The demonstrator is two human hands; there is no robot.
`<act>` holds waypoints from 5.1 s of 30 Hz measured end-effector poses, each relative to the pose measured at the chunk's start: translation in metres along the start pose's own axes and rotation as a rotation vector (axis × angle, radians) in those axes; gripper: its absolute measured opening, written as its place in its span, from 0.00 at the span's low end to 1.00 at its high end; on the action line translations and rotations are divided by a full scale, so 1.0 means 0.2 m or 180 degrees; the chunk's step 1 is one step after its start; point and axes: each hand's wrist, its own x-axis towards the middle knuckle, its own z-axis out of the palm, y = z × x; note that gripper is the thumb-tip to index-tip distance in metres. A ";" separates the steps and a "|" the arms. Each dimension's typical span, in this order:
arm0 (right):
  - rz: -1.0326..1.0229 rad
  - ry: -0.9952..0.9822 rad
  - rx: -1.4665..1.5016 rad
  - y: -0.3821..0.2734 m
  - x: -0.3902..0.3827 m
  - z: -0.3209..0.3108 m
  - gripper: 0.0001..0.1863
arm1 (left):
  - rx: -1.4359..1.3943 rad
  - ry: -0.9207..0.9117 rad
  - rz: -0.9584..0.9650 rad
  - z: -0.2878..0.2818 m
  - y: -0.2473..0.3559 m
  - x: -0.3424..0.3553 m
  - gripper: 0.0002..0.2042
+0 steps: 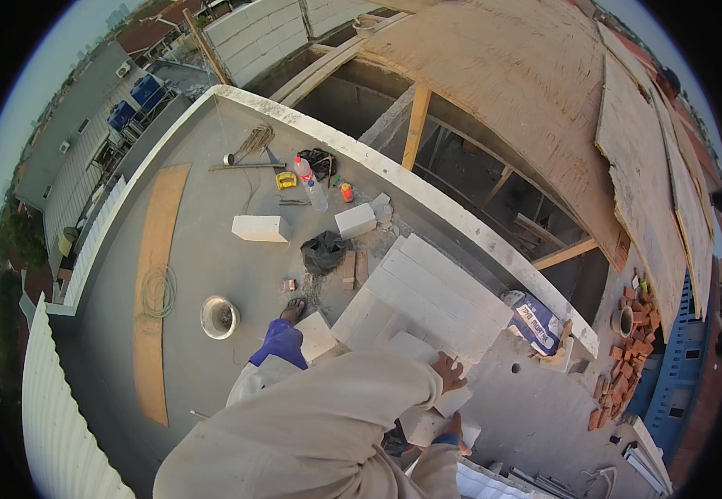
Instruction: The person picks up white roof tiles and places them onto a wooden scaffolding structure. They then use a trowel to scoop cement from a bucket and apply it to the tiles, tapping them into place with a hammer.
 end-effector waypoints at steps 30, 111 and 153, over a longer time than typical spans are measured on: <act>-0.3124 0.0483 -0.4138 1.08 -1.53 0.60 0.76 | -0.2051 0.1504 -0.4333 1.25 -1.42 -3.43 0.56; -0.2730 0.0439 -0.2989 -0.04 -3.93 5.10 0.70 | -0.2663 0.0282 -0.4535 0.06 -6.98 -2.56 0.64; -0.3257 0.0390 -0.3500 -1.26 -2.46 6.08 0.61 | -0.2680 -0.0087 -0.4971 -0.12 -6.95 -2.26 0.66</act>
